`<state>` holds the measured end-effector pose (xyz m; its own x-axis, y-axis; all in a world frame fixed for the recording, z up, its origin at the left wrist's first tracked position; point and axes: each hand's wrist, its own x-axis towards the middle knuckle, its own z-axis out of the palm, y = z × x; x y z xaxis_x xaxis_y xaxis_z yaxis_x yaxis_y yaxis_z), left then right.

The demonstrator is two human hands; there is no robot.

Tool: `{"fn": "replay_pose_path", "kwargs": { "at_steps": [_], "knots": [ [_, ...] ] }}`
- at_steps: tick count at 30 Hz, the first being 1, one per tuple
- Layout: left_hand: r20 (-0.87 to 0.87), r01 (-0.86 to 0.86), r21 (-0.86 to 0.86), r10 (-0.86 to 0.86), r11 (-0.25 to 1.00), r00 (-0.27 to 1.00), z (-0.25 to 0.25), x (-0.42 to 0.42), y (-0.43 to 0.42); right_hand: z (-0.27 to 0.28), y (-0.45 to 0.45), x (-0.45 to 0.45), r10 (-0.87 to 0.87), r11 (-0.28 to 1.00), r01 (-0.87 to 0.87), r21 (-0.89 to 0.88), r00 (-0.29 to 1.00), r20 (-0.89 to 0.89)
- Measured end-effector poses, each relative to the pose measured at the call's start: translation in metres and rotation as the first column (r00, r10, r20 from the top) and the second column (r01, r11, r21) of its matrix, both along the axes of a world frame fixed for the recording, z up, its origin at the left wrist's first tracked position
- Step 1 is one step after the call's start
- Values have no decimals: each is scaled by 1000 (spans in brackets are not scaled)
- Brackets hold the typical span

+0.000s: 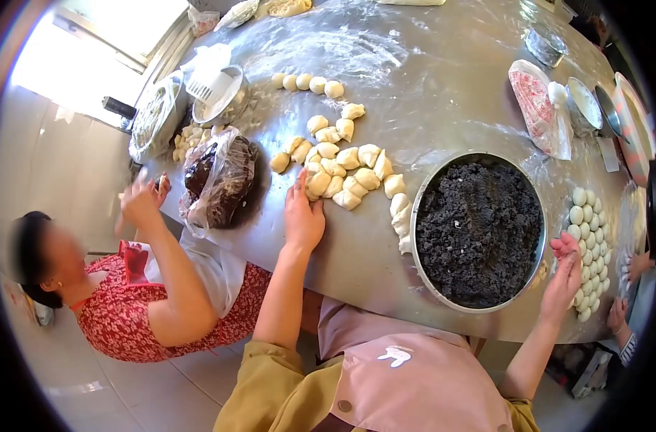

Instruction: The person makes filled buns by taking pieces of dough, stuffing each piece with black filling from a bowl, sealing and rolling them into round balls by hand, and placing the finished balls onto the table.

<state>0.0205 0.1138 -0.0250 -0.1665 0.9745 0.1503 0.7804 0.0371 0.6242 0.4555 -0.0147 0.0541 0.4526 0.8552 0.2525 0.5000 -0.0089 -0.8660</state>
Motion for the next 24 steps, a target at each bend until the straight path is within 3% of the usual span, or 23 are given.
{"fn": "replay_pose_path", "kwargs": {
  "at_steps": [4,7,8,11,12,13,14,15,18,21,24],
  "knots": [
    [-98,18,-72,-25,997,995,10,-7,8,5,2,-14,-17,1000,16,-21,999,-37],
    [112,-45,-383,95,923,989,19,-16,-6,4,2,-17,-37,998,35,-52,998,-43],
    [298,-50,-486,219,873,929,26,-16,-18,4,1,-18,-50,997,46,-62,996,-70],
    [735,132,-253,102,958,670,24,-7,-62,-5,1,-19,-63,996,52,-76,988,-142],
    [689,163,-226,39,961,724,24,-1,-72,-7,3,-21,-53,996,42,-81,989,-140],
    [503,163,-223,-29,961,864,22,5,-80,-7,6,-23,-44,996,32,-86,990,-136],
    [241,209,-145,-170,967,956,19,7,-82,-8,9,-27,-31,998,24,-65,994,-104],
    [-55,276,-77,-281,958,958,15,8,-82,-9,11,-30,1,999,-6,-44,994,-108],
    [-3,202,-88,-204,975,979,10,11,-81,-8,14,-39,67,998,-67,4,991,-117],
    [-60,237,-81,-242,968,968,6,34,-75,-14,14,-43,-6,999,-2,-44,985,-172],
    [-294,93,-20,-94,995,951,-4,59,-68,-14,12,-49,-29,1000,29,-5,980,-194]
  ]
}}
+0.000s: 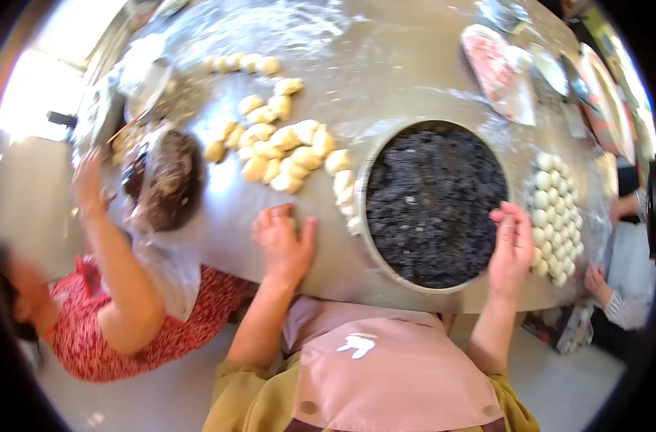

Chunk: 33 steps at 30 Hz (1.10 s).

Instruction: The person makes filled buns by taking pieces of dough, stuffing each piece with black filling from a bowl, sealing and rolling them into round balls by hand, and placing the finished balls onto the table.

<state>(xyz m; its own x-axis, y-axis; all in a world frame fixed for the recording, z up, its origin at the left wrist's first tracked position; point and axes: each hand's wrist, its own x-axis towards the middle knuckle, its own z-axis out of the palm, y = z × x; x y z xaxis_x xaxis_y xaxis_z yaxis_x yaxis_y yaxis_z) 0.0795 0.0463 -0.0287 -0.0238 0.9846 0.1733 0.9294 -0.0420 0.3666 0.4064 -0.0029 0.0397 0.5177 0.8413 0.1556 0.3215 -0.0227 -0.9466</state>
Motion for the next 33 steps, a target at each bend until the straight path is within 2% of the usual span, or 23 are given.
{"fn": "replay_pose_path", "kwargs": {
  "at_steps": [2,3,4,5,7,10,13,17,21,24,28,33],
  "knots": [
    [-6,21,72,-21,997,1000,-15,-5,10,9,-3,-1,28,1000,-28,-2,999,24],
    [-27,-8,39,9,999,1000,-11,-7,14,12,-4,0,37,999,-37,-10,999,32],
    [58,26,102,-32,994,998,-10,-8,17,13,-5,4,46,999,-46,5,999,27],
    [143,35,12,-36,999,989,-1,-9,15,13,-4,9,62,998,-63,24,998,19],
    [176,118,-5,-115,993,978,4,-17,5,14,0,18,75,997,-76,3,986,148],
    [116,90,-31,-86,995,990,-6,-22,-8,31,14,20,174,982,-129,-141,908,381],
    [-89,98,-40,-102,994,991,-3,-19,-8,46,34,9,346,937,-268,-225,807,479],
    [-193,55,-129,-80,990,978,6,-16,8,52,77,-9,477,855,-473,-211,559,678],
    [-184,50,-115,-71,992,980,3,-18,6,21,124,-12,543,806,-509,-302,435,718],
    [-115,102,-71,-109,992,987,2,-23,0,23,138,-12,710,701,-496,-513,409,574],
    [92,92,-137,-80,986,993,10,-26,-13,26,139,-14,697,712,-482,-511,395,598],
    [203,145,-197,-104,970,974,28,-40,-19,24,126,-24,614,785,-416,-460,423,666]
  ]
}}
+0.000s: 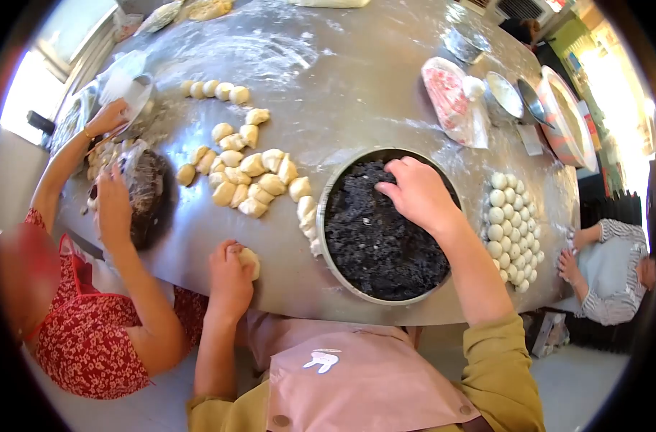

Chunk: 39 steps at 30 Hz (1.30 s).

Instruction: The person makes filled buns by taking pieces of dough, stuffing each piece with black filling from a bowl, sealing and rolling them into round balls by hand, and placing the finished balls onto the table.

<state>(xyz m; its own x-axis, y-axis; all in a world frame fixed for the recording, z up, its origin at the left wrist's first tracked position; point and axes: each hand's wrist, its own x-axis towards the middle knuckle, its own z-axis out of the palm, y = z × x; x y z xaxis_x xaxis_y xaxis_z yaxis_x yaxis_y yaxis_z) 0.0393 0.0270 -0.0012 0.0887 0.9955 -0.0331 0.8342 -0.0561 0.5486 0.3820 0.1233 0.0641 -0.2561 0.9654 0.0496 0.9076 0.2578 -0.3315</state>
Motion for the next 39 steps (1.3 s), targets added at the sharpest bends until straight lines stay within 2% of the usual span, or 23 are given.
{"fn": "replay_pose_path", "kwargs": {
  "at_steps": [2,4,7,8,9,10,12,13,14,15,17,20,23,24,26,30,31,34,37,39],
  "knots": [
    [12,21,38,-22,999,1000,3,-6,-4,4,-5,-6,-59,998,59,2,998,5],
    [33,-77,-45,78,996,996,1,-7,-8,5,-9,-8,-62,998,62,28,998,19],
    [178,-103,-128,125,986,976,14,-4,-10,10,-16,-3,-62,997,66,43,994,-92],
    [472,-115,-264,233,958,850,18,1,-9,19,-19,-4,-96,995,99,7,984,-151],
    [697,-77,-391,350,917,626,24,7,-9,23,-23,-3,-135,991,129,-42,968,-213],
    [821,6,-495,465,869,332,31,10,-9,26,-27,-1,-177,983,156,-98,946,-271],
    [872,295,-476,489,828,33,41,14,-3,29,-34,3,-303,942,222,-253,887,-349],
    [863,404,-420,495,813,-100,40,20,1,31,-36,6,-370,911,252,-326,849,-378],
    [832,505,-343,506,792,-229,39,29,6,34,-39,5,-391,902,226,-366,787,-478],
    [778,505,-390,569,770,-267,52,47,12,36,-43,1,-417,892,201,-404,711,-567],
    [643,549,-471,695,690,-321,88,97,25,42,-56,-7,-424,888,93,-451,547,-721],
    [681,551,-519,706,653,-195,83,130,33,55,-68,-12,-417,888,47,-458,503,-757],
    [590,566,-574,778,591,-214,79,156,36,61,-77,-17,-389,905,67,-419,527,-755],
    [581,588,-548,777,594,-243,76,162,37,53,-79,-18,-353,928,118,-353,583,-732],
    [557,623,-498,773,603,-303,72,173,37,51,-80,-25,-173,985,136,-107,767,-617],
    [627,498,-596,753,630,-200,69,189,34,40,-81,-30,-15,994,55,89,917,-399],
    [627,505,-593,753,627,-199,69,190,34,40,-82,-29,-6,994,46,95,922,-386],
    [630,568,-506,728,649,-270,57,186,36,52,-85,-34,-201,979,190,-77,808,-554],
    [581,578,-487,737,655,-347,56,186,37,47,-88,-27,-177,980,197,-31,785,-593],
    [577,559,-507,740,656,-345,58,188,36,51,-88,-27,-125,983,175,46,839,-530]
  ]
}}
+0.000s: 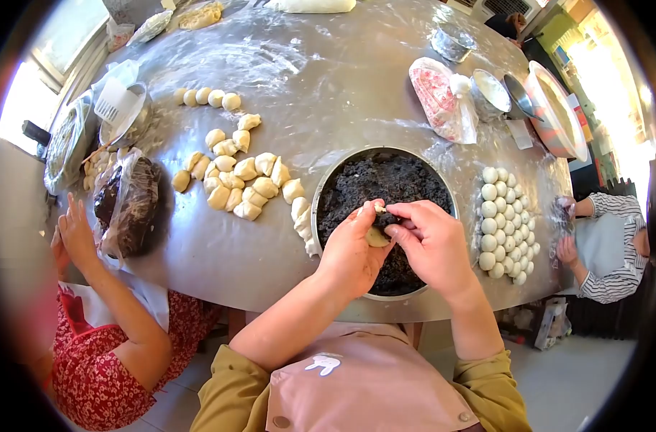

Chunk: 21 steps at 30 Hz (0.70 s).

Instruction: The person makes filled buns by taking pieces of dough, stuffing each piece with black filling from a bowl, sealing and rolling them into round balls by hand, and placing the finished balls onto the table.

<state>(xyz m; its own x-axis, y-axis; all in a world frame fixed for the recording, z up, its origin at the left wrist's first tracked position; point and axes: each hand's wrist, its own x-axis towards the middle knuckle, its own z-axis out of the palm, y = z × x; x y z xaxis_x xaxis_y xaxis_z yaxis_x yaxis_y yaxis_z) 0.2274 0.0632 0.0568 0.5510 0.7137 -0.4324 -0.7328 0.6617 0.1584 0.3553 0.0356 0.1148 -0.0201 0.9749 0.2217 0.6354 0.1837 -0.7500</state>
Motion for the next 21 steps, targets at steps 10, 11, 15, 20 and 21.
{"fn": "replay_pose_path", "kwargs": {
  "at_steps": [10,11,15,20,21],
  "knots": [
    [-210,52,38,-43,998,977,14,3,-4,-14,-1,1,-9,997,5,75,999,51],
    [-202,48,38,-39,998,979,14,2,-6,-14,0,4,12,999,-12,45,1000,-13],
    [-120,43,32,-39,999,992,18,-1,0,-10,2,8,-60,997,51,-52,980,-191],
    [-48,36,-10,-36,999,998,15,-4,5,-12,0,11,-234,969,167,-181,853,-467],
    [-86,40,6,-39,999,996,15,-4,4,-13,-1,16,-284,956,206,-210,832,-477]
  ]
}}
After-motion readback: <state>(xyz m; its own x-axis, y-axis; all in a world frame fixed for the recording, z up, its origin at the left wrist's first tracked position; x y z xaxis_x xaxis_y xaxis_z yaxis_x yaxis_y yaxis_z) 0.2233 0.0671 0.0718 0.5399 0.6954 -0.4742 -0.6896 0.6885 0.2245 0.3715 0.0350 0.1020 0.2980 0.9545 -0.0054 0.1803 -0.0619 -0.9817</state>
